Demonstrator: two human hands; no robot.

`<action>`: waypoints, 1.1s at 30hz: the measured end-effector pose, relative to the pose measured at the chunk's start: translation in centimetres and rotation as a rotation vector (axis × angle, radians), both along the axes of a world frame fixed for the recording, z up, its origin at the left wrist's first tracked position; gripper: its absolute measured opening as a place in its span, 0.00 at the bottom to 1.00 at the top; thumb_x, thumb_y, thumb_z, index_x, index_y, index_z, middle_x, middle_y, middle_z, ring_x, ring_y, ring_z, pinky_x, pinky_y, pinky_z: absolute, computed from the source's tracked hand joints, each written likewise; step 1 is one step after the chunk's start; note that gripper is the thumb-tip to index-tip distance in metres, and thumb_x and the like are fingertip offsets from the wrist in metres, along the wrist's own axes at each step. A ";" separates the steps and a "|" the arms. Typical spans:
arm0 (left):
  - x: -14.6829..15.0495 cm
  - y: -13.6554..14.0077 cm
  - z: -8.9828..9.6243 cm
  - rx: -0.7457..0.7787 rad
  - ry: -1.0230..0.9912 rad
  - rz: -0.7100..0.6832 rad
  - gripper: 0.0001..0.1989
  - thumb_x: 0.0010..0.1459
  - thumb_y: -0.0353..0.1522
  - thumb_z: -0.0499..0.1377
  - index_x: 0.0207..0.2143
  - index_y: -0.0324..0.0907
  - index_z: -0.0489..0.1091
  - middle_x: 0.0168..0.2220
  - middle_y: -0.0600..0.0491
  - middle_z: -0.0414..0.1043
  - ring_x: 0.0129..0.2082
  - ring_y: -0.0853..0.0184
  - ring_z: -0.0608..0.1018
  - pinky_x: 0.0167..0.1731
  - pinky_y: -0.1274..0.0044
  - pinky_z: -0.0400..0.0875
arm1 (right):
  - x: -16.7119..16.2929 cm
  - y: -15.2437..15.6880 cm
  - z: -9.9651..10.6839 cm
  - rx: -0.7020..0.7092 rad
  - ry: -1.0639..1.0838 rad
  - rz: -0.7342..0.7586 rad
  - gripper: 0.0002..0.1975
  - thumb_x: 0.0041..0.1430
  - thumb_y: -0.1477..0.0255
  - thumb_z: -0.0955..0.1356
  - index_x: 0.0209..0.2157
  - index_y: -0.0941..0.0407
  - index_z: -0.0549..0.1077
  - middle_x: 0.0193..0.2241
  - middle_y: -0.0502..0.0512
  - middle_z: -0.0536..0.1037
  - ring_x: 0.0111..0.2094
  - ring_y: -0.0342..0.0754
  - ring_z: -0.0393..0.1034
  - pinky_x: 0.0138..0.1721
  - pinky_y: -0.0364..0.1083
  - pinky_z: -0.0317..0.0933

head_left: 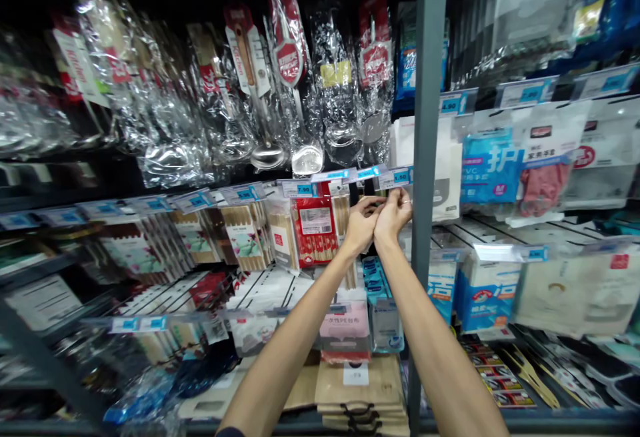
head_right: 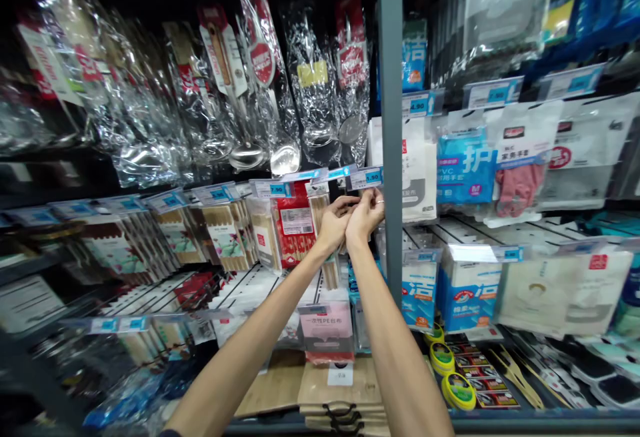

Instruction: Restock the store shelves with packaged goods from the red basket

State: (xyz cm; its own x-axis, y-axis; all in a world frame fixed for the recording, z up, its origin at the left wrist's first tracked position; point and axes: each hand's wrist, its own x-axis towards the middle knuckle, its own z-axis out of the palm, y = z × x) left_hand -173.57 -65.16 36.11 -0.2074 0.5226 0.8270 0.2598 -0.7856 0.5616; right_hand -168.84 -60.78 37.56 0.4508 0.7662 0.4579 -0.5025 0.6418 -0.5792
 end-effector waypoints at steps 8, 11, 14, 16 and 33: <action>-0.7 0.3 0.3 -0.034 -0.060 -0.002 0.13 0.57 0.37 0.68 0.39 0.37 0.79 0.45 0.45 0.80 0.40 0.66 0.80 0.44 0.76 0.74 | -0.7 0.6 0.8 0.115 -0.039 -0.129 0.09 0.60 0.70 0.62 0.40 0.58 0.69 0.37 0.59 0.77 0.39 0.51 0.75 0.46 0.50 0.70; -0.4 0.4 0.6 -0.036 -0.070 -0.020 0.12 0.56 0.35 0.68 0.40 0.37 0.79 0.46 0.44 0.80 0.40 0.66 0.80 0.45 0.76 0.74 | -0.6 1.2 1.2 0.162 -0.079 -0.132 0.09 0.60 0.72 0.62 0.42 0.58 0.68 0.38 0.58 0.75 0.41 0.51 0.75 0.49 0.52 0.70; 0.0 0.4 0.7 -0.053 -0.074 -0.012 0.11 0.56 0.34 0.68 0.40 0.37 0.78 0.47 0.44 0.80 0.39 0.67 0.80 0.44 0.76 0.74 | -0.4 1.6 1.4 0.137 -0.066 -0.155 0.09 0.57 0.75 0.61 0.41 0.56 0.65 0.37 0.57 0.73 0.40 0.50 0.73 0.48 0.51 0.70; 0.1 0.4 0.7 -0.067 -0.081 -0.025 0.11 0.56 0.33 0.67 0.41 0.36 0.78 0.47 0.44 0.80 0.38 0.67 0.80 0.43 0.77 0.74 | -0.2 1.8 1.5 0.120 -0.078 -0.159 0.10 0.55 0.76 0.61 0.40 0.55 0.64 0.37 0.55 0.72 0.39 0.49 0.73 0.47 0.50 0.70; -0.2 3.7 -2.9 -0.127 -0.110 0.244 0.06 0.62 0.25 0.58 0.41 0.36 0.73 0.45 0.43 0.77 0.42 0.65 0.81 0.46 0.73 0.76 | 1.6 3.2 -0.9 0.111 -0.631 -0.402 0.08 0.65 0.68 0.66 0.37 0.58 0.73 0.36 0.61 0.78 0.38 0.53 0.72 0.46 0.51 0.66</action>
State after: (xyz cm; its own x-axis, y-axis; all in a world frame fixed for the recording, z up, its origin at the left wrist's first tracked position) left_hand -173.75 -61.47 33.25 -0.4247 0.5441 0.7236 0.3640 -0.6291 0.6868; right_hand -167.28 -57.60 36.61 0.3127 0.5327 0.7864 0.1880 0.7769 -0.6009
